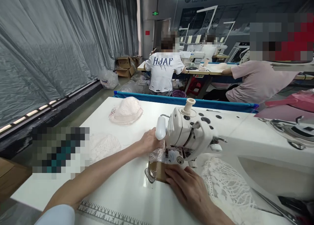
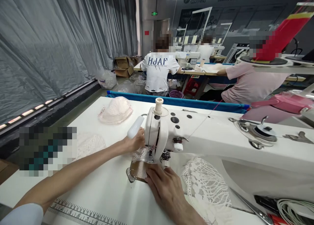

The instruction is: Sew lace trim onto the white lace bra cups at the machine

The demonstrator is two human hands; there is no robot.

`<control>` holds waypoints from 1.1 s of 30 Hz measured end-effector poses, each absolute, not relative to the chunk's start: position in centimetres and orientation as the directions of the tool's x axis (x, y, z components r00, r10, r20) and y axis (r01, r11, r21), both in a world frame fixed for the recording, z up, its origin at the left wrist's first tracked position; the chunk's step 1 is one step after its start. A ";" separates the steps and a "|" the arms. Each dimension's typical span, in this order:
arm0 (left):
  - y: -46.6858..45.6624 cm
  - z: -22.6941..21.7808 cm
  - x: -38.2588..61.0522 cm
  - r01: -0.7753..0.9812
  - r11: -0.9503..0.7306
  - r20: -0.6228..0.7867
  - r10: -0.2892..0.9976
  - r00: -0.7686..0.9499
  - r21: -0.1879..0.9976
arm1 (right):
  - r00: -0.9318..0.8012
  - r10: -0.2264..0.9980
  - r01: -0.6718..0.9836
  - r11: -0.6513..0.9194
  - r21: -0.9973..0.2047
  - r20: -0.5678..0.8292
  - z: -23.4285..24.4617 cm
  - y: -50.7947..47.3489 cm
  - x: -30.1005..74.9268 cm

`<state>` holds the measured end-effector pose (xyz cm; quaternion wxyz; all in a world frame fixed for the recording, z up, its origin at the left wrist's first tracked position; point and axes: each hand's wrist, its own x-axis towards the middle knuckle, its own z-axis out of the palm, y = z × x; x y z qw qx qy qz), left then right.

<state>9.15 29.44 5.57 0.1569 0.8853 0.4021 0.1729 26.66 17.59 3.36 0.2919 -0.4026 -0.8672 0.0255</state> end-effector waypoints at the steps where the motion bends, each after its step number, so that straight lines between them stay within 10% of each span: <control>1: 29.2 5.9 9.1 0.682 -0.594 0.128 0.786 0.604 0.427 | -0.469 0.738 0.684 0.651 -0.329 0.484 3.4 17.6 26.8; 6: 23.8 8.2 6.8 0.745 -0.445 -0.142 0.805 0.575 0.497 | -0.334 0.879 0.581 0.476 -0.660 0.340 4.8 17.2 26.3; 11: 17.5 11.1 4.3 0.453 0.040 -0.345 0.708 0.616 0.890 | -0.498 0.866 0.168 0.146 -0.975 0.044 6.8 14.9 24.4; 16: 12.8 11.5 3.9 0.344 0.172 -0.359 0.704 0.612 0.923 | -0.622 0.771 0.022 -0.158 -0.987 -0.137 7.7 11.5 24.1; 33: 3.8 8.3 3.5 0.209 0.457 -0.487 0.657 0.576 0.864 | -0.697 0.686 0.145 -0.151 -0.978 -0.210 7.5 2.9 25.2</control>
